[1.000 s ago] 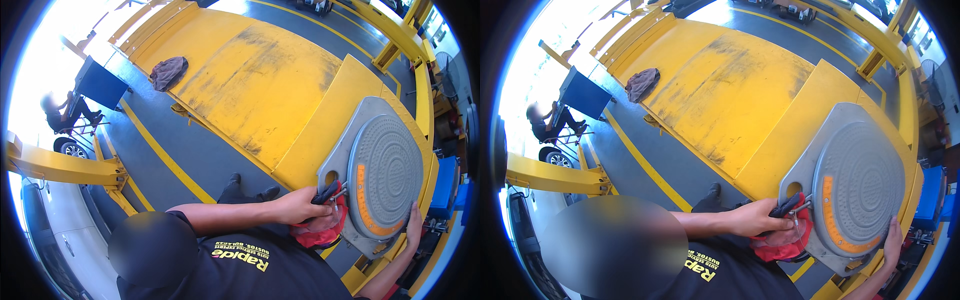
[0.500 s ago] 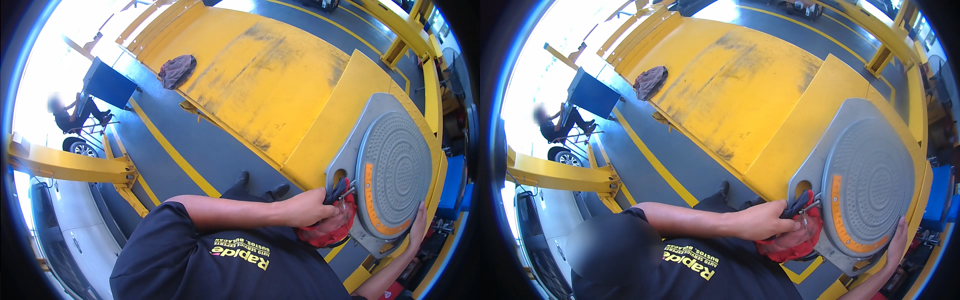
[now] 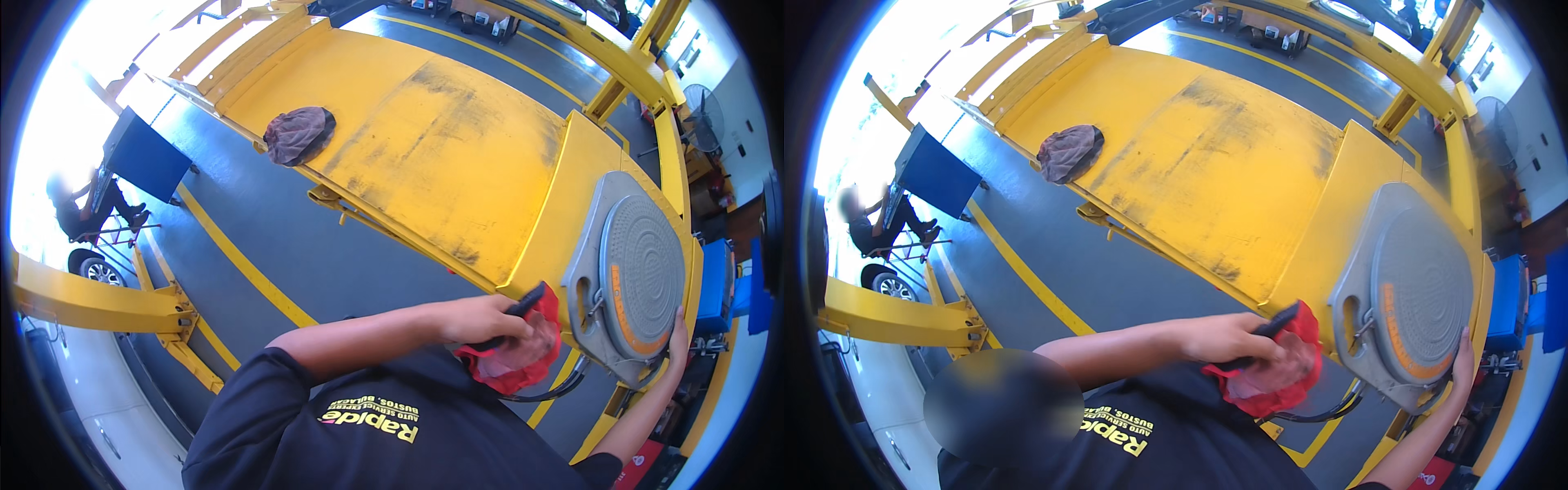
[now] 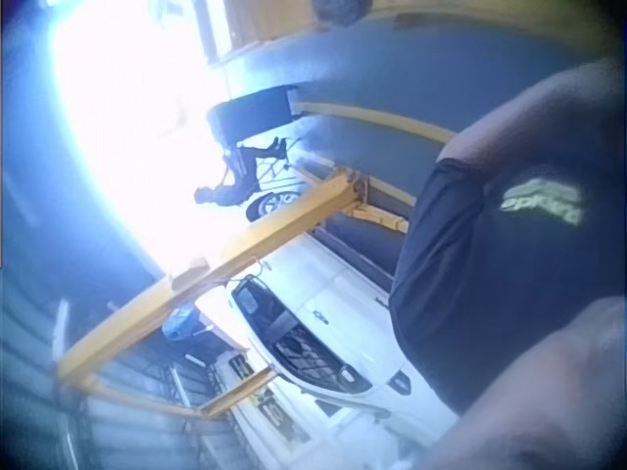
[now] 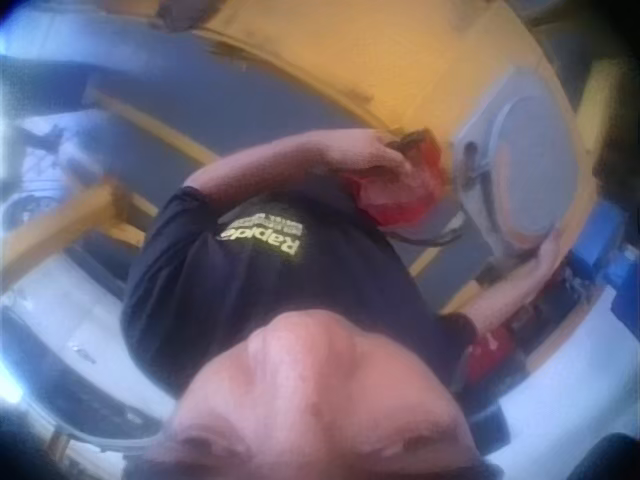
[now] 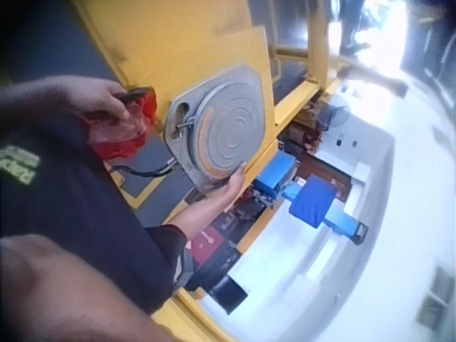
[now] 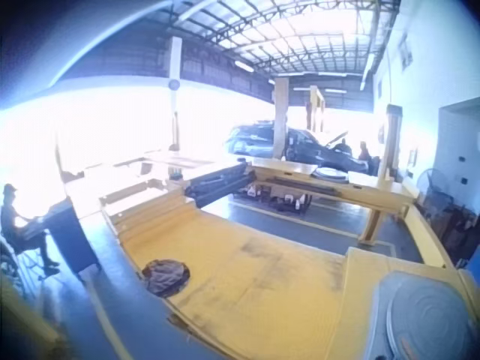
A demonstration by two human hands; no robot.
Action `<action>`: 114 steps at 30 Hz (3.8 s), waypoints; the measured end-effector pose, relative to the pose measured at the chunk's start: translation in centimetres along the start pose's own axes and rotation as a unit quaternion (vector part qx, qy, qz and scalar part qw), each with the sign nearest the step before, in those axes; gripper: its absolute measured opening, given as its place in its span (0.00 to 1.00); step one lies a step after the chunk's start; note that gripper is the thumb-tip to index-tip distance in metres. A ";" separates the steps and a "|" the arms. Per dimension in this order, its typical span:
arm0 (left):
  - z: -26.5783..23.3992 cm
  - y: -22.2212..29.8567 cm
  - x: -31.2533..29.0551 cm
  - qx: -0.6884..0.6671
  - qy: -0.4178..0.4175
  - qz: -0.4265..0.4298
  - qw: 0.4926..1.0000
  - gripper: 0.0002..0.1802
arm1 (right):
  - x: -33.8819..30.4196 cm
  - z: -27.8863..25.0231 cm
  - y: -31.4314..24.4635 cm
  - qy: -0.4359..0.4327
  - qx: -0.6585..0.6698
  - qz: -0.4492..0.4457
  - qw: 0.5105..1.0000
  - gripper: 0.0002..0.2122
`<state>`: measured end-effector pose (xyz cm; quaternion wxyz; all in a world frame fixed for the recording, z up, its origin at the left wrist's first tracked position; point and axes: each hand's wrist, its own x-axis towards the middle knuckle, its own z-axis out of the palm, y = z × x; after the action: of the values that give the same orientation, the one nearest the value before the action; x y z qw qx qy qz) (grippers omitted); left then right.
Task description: The person wipes a yellow metal car lift platform with a cloth, removes a circular metal plate, wipes the exposed surface, and replaces the plate. The person continues wiping the platform and the plate.
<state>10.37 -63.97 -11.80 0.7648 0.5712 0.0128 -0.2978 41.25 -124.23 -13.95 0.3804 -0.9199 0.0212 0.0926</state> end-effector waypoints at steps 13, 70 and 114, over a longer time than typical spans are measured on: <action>-18.5 -19.7 -36.0 -0.394 0.373 0.161 0.825 0.28 | -14.1 31.9 -42.2 0.120 -0.140 -0.290 0.939 0.20; -51.2 -0.7 -25.6 0.549 0.488 0.308 0.605 0.32 | -8.1 64.1 -54.5 -0.041 -0.407 -0.366 0.836 0.29; -51.9 -0.1 -25.9 0.525 0.460 0.320 0.641 0.25 | 12.7 65.1 -57.7 0.079 -0.377 -0.198 0.902 0.30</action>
<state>5.62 -6.78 -20.61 0.2799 0.9085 0.0211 0.3097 49.98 -37.08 -21.25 0.0131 -0.9841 -0.1678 -0.0561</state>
